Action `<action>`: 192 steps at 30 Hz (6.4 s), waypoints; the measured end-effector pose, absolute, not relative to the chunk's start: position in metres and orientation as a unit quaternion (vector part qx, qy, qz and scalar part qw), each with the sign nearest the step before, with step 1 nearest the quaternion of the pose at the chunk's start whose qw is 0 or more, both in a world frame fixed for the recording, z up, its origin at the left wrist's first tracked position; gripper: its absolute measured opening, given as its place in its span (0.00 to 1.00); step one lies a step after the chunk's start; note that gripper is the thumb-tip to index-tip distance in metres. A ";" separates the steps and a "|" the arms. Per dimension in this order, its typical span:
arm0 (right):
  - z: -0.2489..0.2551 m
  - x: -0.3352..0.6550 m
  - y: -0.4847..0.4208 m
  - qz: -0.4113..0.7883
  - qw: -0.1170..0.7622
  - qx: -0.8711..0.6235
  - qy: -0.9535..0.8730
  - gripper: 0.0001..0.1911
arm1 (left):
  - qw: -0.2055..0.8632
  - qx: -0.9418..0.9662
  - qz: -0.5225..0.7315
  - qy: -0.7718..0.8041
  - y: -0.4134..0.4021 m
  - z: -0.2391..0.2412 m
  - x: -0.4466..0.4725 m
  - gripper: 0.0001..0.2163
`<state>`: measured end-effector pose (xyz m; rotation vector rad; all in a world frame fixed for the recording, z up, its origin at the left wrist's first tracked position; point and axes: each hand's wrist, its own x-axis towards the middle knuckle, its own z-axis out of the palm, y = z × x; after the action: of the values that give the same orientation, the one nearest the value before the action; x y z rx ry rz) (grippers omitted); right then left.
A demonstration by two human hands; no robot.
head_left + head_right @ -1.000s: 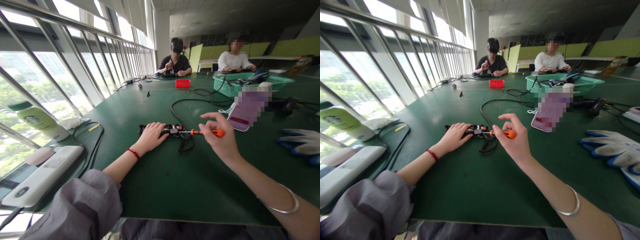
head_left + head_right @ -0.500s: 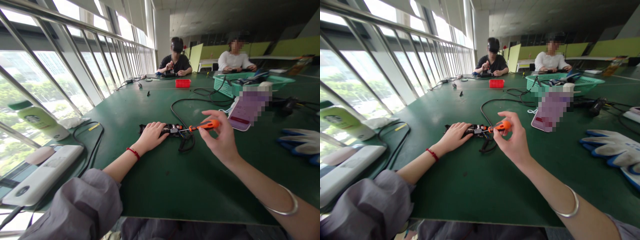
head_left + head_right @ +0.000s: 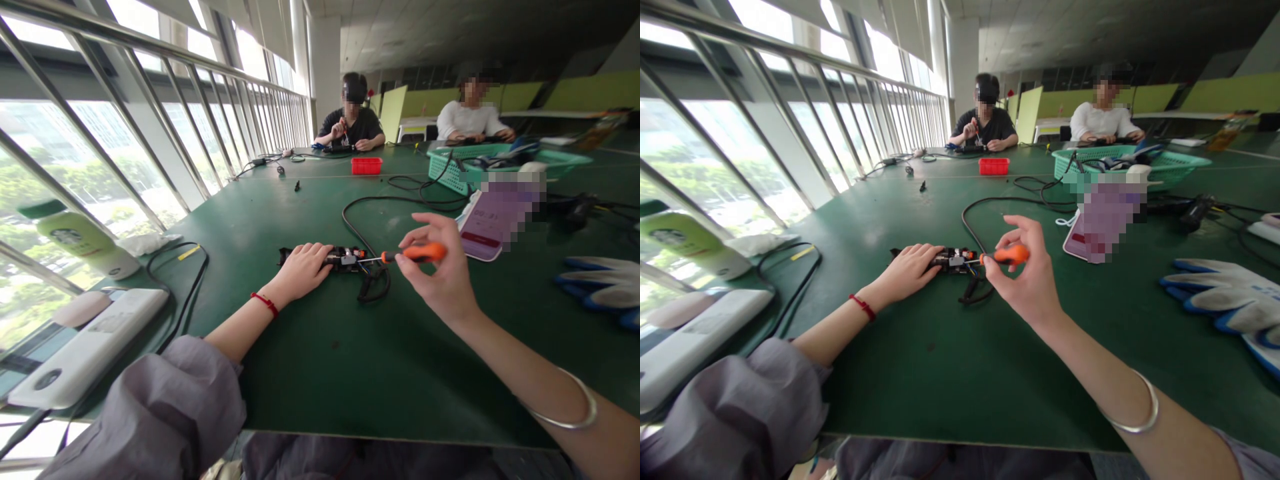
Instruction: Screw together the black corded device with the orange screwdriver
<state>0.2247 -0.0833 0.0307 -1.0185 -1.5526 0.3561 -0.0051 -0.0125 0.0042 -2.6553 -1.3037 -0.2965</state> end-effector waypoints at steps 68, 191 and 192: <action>-0.005 0.223 -0.057 0.109 0.435 -0.557 -0.699 0.17 | 0.056 -0.884 -0.192 -0.423 -0.020 0.003 0.007 0.20; 0.000 0.209 -0.072 0.177 0.291 -0.474 -0.812 0.25 | 0.118 -0.912 -0.250 -0.302 -0.038 0.011 0.007 0.09; 0.000 0.209 -0.072 0.177 0.291 -0.472 -0.813 0.25 | 0.118 -0.915 -0.249 -0.295 -0.037 0.009 0.007 0.09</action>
<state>0.2094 -0.0723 0.0003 -1.2576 -2.1680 0.4720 0.0074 -0.0375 0.0087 -2.6756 -0.8623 -0.7295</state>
